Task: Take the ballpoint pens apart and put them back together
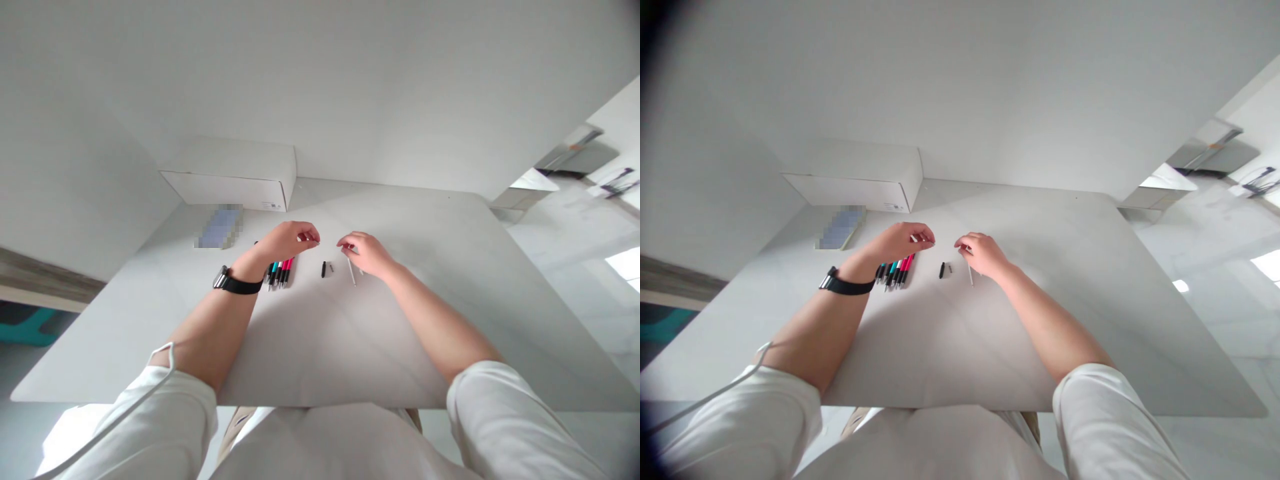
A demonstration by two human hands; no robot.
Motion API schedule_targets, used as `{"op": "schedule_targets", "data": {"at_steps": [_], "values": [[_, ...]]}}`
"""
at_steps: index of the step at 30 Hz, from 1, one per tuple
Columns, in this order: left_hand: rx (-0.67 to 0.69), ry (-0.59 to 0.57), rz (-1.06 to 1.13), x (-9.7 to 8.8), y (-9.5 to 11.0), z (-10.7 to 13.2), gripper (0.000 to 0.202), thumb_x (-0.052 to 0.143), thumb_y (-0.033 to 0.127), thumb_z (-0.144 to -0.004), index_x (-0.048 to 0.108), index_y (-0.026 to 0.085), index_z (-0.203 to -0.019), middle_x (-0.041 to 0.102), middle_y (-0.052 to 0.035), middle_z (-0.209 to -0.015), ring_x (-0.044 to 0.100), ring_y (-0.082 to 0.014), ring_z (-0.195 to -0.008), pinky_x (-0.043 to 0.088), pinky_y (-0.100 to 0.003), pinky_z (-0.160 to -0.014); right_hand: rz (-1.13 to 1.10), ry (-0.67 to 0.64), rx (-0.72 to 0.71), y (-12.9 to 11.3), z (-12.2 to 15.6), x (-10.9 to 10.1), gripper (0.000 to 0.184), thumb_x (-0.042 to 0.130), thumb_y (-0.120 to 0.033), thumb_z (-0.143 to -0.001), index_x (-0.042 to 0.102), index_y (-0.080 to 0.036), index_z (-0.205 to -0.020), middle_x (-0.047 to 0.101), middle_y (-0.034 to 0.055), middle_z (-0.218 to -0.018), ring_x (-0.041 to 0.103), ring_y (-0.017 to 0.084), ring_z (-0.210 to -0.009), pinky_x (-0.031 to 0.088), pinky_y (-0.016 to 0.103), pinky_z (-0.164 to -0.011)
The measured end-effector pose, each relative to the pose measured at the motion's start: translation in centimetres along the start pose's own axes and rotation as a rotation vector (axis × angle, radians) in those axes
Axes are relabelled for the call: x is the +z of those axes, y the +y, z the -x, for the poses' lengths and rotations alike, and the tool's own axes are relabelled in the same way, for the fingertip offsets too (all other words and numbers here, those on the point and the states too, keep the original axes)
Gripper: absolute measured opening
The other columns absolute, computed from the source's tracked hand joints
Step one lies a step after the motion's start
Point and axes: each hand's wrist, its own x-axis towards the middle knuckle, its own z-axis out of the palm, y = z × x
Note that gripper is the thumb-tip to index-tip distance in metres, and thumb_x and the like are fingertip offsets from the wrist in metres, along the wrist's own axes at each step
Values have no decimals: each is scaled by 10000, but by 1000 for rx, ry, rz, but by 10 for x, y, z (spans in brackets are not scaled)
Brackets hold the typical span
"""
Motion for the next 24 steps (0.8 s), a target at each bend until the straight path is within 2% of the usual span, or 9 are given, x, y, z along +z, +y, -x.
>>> {"op": "schedule_targets", "data": {"at_steps": [7,13,17,21,24], "values": [[-14,19,102,-3,5,-1,195,706,367,-867,767,212,-968,767,-23,-910,677,-161,-828,505,-263,-773,167,-172,-169,-20,7,28,248,713,-145,-949,796,-300,-1124,745,52,-1121,630,242,-1085,425,397,-968],[-15,39,195,-2,8,-2,236,716,403,-873,759,201,-987,761,-29,-903,665,-156,-804,507,-273,-775,223,-181,-242,-32,8,39,176,725,-146,-945,795,-291,-1017,718,55,-1155,588,265,-1145,405,422,-965],[-35,78,219,-4,9,-2,285,698,451,-895,759,200,-1016,753,-34,-892,652,-157,-791,495,-275,-745,43,-5,-184,-31,6,33,144,656,-175,-998,734,-261,-1082,725,65,-1121,626,245,-1103,454,410,-981],[-56,101,230,-3,10,-1,312,686,470,-901,759,195,-1030,746,-38,-873,634,-152,-765,481,-270,-715,-160,228,-65,-30,5,25,150,571,-254,-1047,670,-265,-1159,722,60,-1071,674,218,-981,530,367,-892],[-46,95,227,1,13,-1,325,675,478,-904,754,185,-1021,744,-44,-865,626,-152,-754,480,-274,-714,-205,315,-52,-31,4,22,156,566,-291,-1049,666,-272,-1167,709,53,-1042,677,202,-923,549,348,-844]]}}
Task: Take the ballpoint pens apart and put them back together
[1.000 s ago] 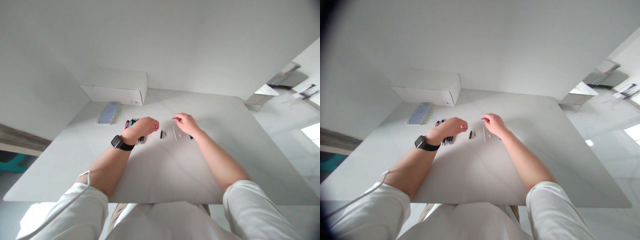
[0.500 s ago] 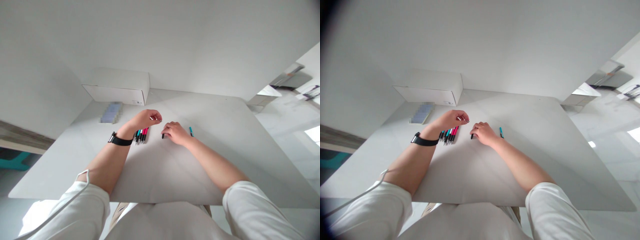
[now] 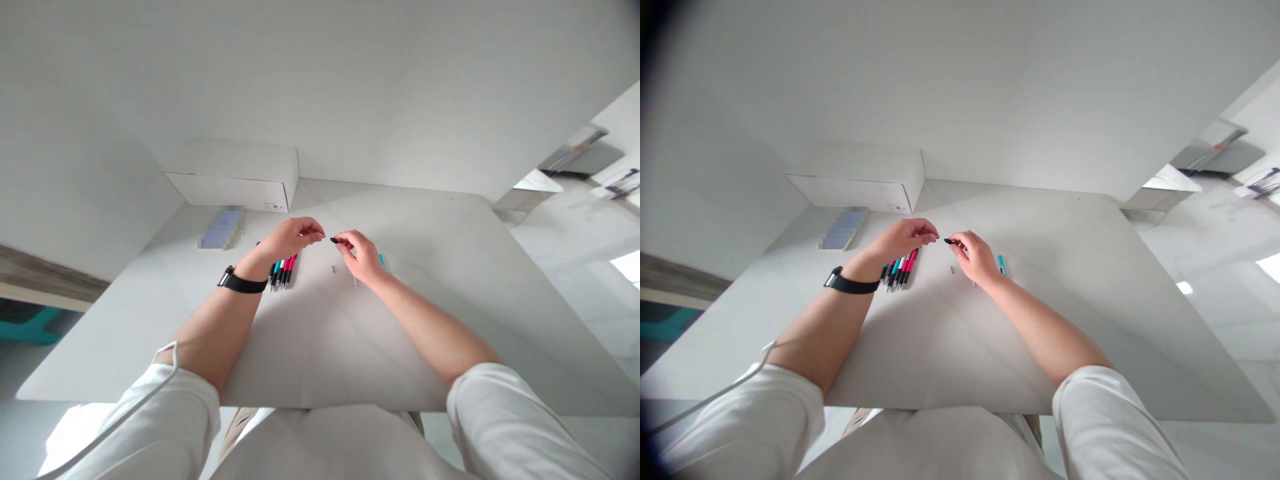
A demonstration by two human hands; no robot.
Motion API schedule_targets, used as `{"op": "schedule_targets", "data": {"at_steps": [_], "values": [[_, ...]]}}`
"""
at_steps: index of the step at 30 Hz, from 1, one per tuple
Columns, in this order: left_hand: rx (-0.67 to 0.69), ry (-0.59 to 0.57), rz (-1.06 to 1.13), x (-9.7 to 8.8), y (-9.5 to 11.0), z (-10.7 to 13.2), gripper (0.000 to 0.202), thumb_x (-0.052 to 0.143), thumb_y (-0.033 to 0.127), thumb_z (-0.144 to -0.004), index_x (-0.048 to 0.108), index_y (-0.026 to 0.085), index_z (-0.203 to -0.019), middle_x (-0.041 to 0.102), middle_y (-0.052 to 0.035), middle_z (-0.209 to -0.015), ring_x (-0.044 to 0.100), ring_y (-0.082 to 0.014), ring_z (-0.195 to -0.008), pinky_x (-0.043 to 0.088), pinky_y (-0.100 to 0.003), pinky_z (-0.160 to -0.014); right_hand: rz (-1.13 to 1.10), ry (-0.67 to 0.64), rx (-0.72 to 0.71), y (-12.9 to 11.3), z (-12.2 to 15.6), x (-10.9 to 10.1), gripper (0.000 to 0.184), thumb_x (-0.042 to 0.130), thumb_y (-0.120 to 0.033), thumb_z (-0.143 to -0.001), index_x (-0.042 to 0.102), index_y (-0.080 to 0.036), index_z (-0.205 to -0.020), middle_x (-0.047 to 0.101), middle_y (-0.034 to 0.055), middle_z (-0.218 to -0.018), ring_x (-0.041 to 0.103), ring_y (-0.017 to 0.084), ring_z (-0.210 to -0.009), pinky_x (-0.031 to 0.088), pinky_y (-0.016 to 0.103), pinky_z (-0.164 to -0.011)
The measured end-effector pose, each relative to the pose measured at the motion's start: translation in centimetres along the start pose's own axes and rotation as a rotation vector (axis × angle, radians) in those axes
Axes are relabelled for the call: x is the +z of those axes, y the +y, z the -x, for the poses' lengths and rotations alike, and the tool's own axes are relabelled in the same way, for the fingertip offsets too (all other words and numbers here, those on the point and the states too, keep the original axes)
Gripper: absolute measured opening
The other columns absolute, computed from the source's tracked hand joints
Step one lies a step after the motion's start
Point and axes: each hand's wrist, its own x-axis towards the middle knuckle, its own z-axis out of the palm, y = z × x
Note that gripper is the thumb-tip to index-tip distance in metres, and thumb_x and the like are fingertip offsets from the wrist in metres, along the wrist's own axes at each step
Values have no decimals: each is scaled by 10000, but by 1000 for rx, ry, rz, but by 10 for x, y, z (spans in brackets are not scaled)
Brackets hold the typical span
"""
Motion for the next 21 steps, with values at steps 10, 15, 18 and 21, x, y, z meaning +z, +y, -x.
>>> {"op": "schedule_targets", "data": {"at_steps": [10,15,18,21], "values": [[29,35,-80,15,6,-2,268,636,435,-939,746,196,-994,764,-37,-903,649,-162,-810,480,-277,-763,32,40,-27,-4,-3,-2,127,596,-288,-1032,683,-264,-1121,692,47,-995,667,193,-903,555,340,-837],[29,80,-121,22,8,0,260,618,430,-951,741,203,-984,773,-38,-921,660,-170,-826,476,-278,-758,110,24,20,-6,-3,-5,133,597,-288,-1031,699,-262,-1112,701,74,-1026,673,227,-970,562,372,-899],[14,90,-159,26,7,0,277,592,437,-961,741,203,-973,766,-37,-895,649,-171,-793,462,-281,-726,135,20,7,-7,-3,-9,140,601,-268,-1025,716,-263,-1105,702,84,-1050,670,244,-1011,554,397,-940],[-16,80,-175,32,4,-1,280,562,424,-976,734,206,-936,755,-30,-859,641,-170,-760,448,-282,-695,167,16,-30,-7,-3,-11,160,588,-245,-1029,724,-266,-1110,699,90,-1079,664,253,-1046,544,407,-968]]}}
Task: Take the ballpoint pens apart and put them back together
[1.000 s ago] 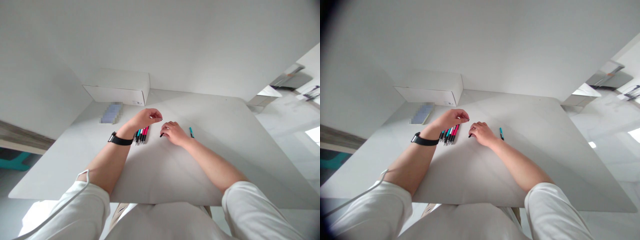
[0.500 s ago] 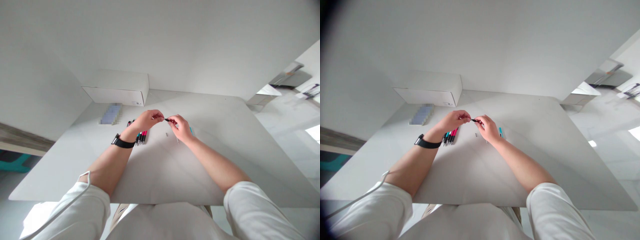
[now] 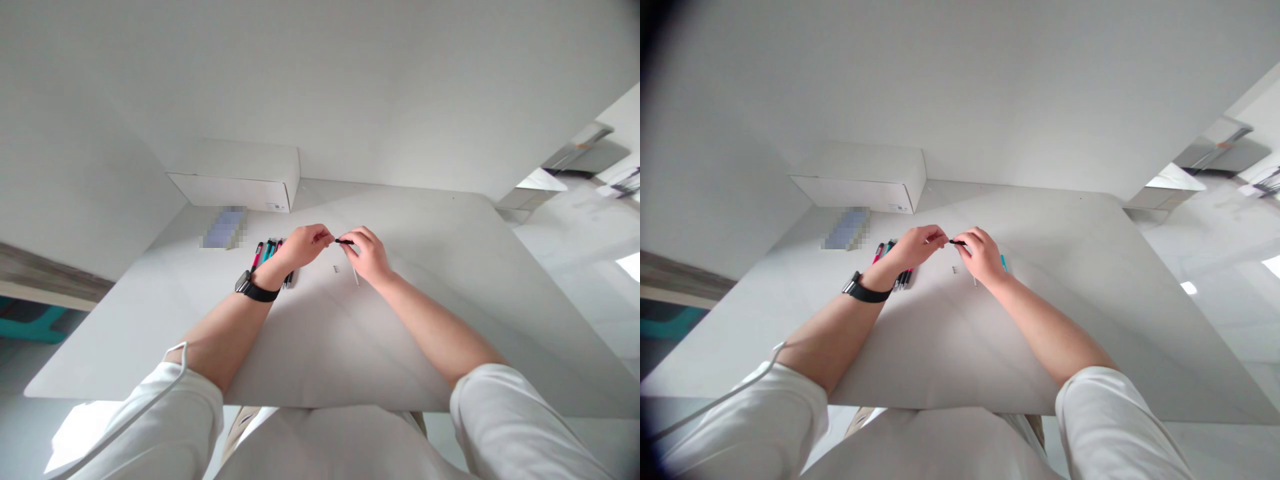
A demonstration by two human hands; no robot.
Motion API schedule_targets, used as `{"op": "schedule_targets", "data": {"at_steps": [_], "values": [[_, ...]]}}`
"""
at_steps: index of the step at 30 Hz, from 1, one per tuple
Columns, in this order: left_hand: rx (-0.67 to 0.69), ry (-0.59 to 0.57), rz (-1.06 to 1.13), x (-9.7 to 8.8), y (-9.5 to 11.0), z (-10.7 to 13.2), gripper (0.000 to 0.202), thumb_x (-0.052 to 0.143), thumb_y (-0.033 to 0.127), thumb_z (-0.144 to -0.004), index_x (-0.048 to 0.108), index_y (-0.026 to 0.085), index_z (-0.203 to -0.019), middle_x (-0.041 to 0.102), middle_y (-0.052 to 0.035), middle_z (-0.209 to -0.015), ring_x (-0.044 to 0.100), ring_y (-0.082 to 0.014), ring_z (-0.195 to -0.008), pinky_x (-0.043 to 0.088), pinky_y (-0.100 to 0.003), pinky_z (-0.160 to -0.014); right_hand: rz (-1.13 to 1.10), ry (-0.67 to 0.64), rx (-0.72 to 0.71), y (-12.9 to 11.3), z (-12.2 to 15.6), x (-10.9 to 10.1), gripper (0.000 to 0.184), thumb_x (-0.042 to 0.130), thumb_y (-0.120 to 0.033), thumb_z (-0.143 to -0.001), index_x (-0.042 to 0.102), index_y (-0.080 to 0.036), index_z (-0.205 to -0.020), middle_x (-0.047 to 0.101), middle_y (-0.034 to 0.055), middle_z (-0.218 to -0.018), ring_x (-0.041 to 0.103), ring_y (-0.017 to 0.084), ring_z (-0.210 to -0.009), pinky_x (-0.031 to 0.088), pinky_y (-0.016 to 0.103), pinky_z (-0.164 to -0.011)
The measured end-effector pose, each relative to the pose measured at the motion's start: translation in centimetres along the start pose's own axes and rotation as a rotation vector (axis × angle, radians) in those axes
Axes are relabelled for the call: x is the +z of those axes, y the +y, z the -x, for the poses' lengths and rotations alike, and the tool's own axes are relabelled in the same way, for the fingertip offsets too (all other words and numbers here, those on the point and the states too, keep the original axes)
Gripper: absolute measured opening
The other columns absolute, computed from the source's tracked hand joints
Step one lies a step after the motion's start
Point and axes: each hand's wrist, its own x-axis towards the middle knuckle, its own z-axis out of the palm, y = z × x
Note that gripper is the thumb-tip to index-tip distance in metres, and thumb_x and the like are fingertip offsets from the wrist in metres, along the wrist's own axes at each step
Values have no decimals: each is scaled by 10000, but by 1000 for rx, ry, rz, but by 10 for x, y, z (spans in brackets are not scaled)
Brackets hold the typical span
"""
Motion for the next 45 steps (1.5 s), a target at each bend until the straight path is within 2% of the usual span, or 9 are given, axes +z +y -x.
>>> {"op": "schedule_targets", "data": {"at_steps": [7,13,21,26,29,32,35,40,45], "values": [[-27,-49,90,10,-5,-2,330,491,424,-1013,698,201,-884,729,-30,-814,640,-160,-726,455,-269,-658,84,-6,-91,7,2,0,242,569,-180,-1019,693,-269,-1207,696,101,-1137,646,274,-1097,524,433,-1008],[-14,-12,152,8,-4,-2,231,593,396,-958,701,193,-985,729,-36,-848,622,-141,-710,471,-259,-653,-3,22,-1,10,2,2,263,623,-262,-1014,651,-278,-1276,735,87,-1097,685,270,-1057,539,440,-999],[49,83,190,8,1,-1,177,656,342,-932,730,209,-1024,771,-46,-986,690,-161,-877,534,-285,-820,-214,-8,160,7,-1,2,216,555,-393,-1054,634,-269,-1213,770,35,-948,731,198,-877,573,342,-848],[39,114,182,7,-1,-1,167,668,338,-926,739,217,-1017,769,-32,-954,693,-161,-874,531,-284,-806,-270,9,199,8,-2,4,295,700,-424,-942,621,-263,-1176,764,45,-1010,720,194,-877,582,341,-841],[35,109,181,7,-1,-1,173,668,347,-928,743,216,-1012,773,-35,-957,694,-162,-870,532,-284,-798,-253,-9,221,10,-2,4,191,643,-428,-978,642,-260,-1070,763,35,-974,715,187,-857,573,333,-819],[40,111,181,5,0,-1,180,667,354,-929,745,211,-1008,777,-41,-970,695,-164,-872,536,-289,-806,-249,-55,224,11,-1,3,206,578,-450,-1018,649,-262,-1063,757,27,-933,708,183,-834,564,325,-786],[24,120,169,3,2,-1,191,670,361,-923,745,206,-1005,777,-45,-954,692,-167,-856,541,-296,-810,-245,-30,214,13,-1,4,268,660,-424,-956,620,-266,-1169,746,32,-982,697,183,-828,567,322,-764],[2,114,166,2,4,-1,198,676,375,-916,747,212,-1004,777,-46,-951,694,-178,-864,548,-304,-809,-205,-8,181,13,-3,4,141,611,-383,-981,632,-256,-1038,725,36,-971,676,181,-811,558,324,-746],[13,131,170,2,2,-1,173,674,355,-926,747,215,-996,771,-33,-950,691,-162,-859,537,-294,-813,-195,-33,162,13,-3,2,177,571,-409,-1019,649,-255,-1059,717,43,-974,666,186,-829,548,319,-721]]}}
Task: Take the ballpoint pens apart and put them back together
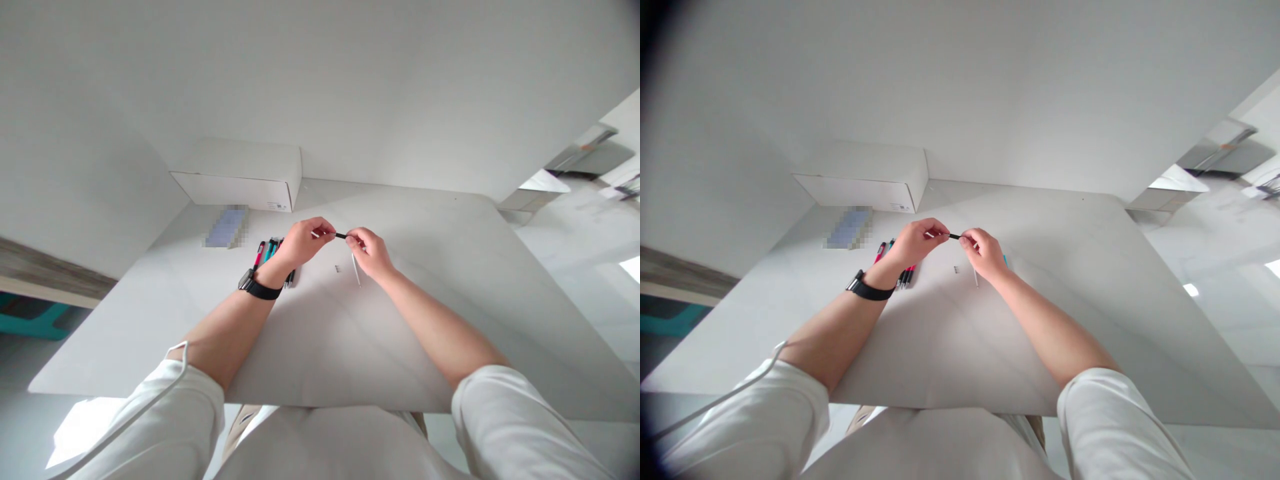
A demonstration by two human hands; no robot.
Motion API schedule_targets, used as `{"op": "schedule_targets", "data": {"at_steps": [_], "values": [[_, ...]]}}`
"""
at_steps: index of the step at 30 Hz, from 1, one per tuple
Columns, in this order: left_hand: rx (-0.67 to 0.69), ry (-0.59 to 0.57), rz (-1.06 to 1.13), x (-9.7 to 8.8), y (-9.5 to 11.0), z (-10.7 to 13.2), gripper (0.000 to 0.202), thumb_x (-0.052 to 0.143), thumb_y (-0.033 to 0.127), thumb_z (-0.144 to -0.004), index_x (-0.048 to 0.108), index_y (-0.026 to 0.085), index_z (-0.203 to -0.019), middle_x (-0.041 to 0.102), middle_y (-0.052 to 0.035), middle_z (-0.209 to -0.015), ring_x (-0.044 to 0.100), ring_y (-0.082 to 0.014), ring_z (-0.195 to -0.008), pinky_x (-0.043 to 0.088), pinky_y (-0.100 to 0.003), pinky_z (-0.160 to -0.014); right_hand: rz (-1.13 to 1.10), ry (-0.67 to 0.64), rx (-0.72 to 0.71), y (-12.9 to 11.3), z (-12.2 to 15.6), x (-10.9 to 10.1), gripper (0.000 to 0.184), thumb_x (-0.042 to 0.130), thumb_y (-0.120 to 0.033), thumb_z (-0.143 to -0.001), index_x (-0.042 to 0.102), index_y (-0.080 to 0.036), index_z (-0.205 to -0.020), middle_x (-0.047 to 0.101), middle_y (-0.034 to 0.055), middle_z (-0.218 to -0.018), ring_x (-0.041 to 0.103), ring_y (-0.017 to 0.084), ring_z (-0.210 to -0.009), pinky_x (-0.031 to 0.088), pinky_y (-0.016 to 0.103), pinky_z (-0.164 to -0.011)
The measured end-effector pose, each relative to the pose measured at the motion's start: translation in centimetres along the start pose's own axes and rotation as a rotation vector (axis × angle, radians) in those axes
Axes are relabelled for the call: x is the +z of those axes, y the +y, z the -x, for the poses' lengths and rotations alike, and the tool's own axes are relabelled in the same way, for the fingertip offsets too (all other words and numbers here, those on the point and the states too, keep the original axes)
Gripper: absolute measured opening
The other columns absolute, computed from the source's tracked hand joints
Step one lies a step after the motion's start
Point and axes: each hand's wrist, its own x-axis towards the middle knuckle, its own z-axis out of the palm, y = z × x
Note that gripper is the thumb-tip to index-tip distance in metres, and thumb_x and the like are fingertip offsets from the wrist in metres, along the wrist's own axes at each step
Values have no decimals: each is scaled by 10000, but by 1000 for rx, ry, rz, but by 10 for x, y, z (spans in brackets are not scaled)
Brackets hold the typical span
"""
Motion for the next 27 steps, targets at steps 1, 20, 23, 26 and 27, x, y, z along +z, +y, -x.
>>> {"op": "schedule_targets", "data": {"at_steps": [1,20,23,26,27], "values": [[2,0,-2,0,0,0,175,674,355,-926,746,213,-997,772,-34,-952,690,-161,-856,536,-293,-811,-13,2,2,0,0,0,180,600,-404,-1002,637,-258,-1101,717,44,-1004,669,184,-833,550,316,-712],[121,-103,-198,-6,-3,2,259,715,366,-912,741,235,-1134,749,-53,-1116,708,-184,-927,544,-302,-832,145,-26,-104,5,0,-2,71,637,-234,-974,655,-254,-1040,664,61,-1045,650,210,-942,551,341,-792],[195,-129,-323,-4,-5,4,320,755,381,-887,736,246,-1177,726,-64,-1163,700,-206,-981,533,-319,-868,226,-93,-171,6,1,-3,95,657,-207,-968,684,-259,-1044,671,68,-1052,640,239,-1014,535,383,-911],[187,-207,-437,0,-6,5,195,715,362,-920,763,240,-1064,743,-55,-1032,696,-220,-950,516,-320,-843,248,-146,-193,7,2,-1,100,660,-215,-976,705,-262,-1052,681,69,-1060,641,247,-1047,514,382,-961],[169,-232,-467,0,-7,5,167,698,352,-930,768,240,-1032,748,-51,-994,696,-220,-926,510,-317,-824,251,-159,-188,7,2,0,97,666,-223,-976,709,-259,-1055,684,68,-1058,644,244,-1041,510,374,-958]]}}
